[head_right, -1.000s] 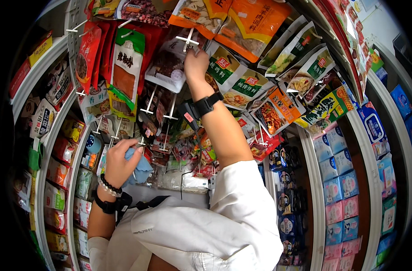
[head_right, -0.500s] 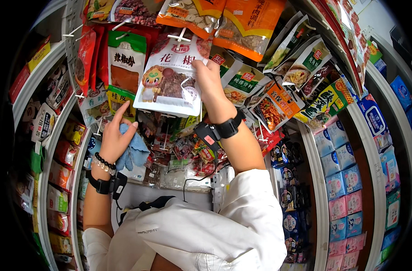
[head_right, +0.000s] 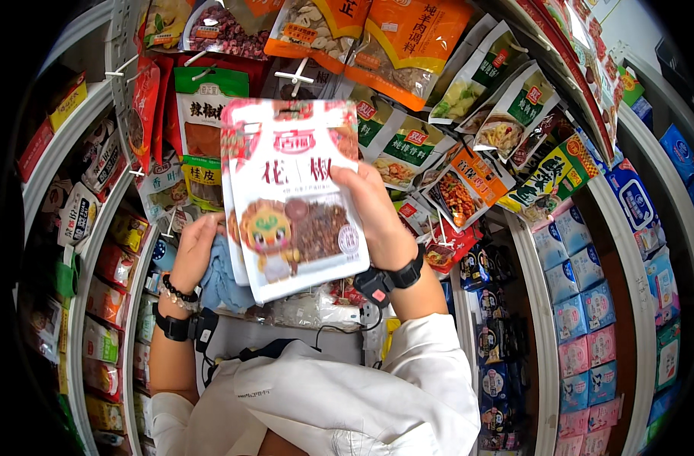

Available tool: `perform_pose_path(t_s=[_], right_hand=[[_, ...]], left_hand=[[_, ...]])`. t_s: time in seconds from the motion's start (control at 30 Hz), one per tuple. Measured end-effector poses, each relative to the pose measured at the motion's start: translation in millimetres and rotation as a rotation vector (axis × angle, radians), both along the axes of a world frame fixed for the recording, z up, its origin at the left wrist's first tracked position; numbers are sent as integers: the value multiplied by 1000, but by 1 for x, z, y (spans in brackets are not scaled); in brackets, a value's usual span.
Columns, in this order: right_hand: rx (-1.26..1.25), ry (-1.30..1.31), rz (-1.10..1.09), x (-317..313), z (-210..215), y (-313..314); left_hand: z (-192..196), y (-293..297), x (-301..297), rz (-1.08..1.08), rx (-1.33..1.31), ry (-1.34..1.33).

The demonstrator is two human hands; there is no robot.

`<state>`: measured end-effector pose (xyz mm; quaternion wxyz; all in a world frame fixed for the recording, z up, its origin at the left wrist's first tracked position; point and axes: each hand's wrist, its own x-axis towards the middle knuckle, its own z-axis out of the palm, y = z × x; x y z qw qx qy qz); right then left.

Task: The person is stocking a retail shelf with various packaged food items. They repeatedly pick up red and green packets from a lower area, examine them, and hang them on white hooks on the shelf. The person also uses a blue cloth to wipe the shelf surface and the hanging hooks between placing items.

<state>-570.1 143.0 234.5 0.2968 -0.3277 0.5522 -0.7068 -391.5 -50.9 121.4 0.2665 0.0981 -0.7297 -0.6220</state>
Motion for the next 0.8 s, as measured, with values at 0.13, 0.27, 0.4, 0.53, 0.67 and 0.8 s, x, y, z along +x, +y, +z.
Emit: perform_pose_path(t_s=[0.13,0.27,0.4,0.53,0.67,0.8], right_hand=[[9,66,106,23,-13,13],[129,162,181,36,-43,3],[122,374,105,47,-79,-14],[177,612,204,71,-83,-29],[181,403,349,82,-109,-41],[155,269,512,93,-124,-53]], left_hand=[[-28,8,9,-90,79,162],[-32,17,31,-291,362,159],[-47,21,50,-257,223,57],[-61,18,70,-170,377,-53],[-83,24,97,-56,447,-21],[-100,27,124,57,447,-75]])
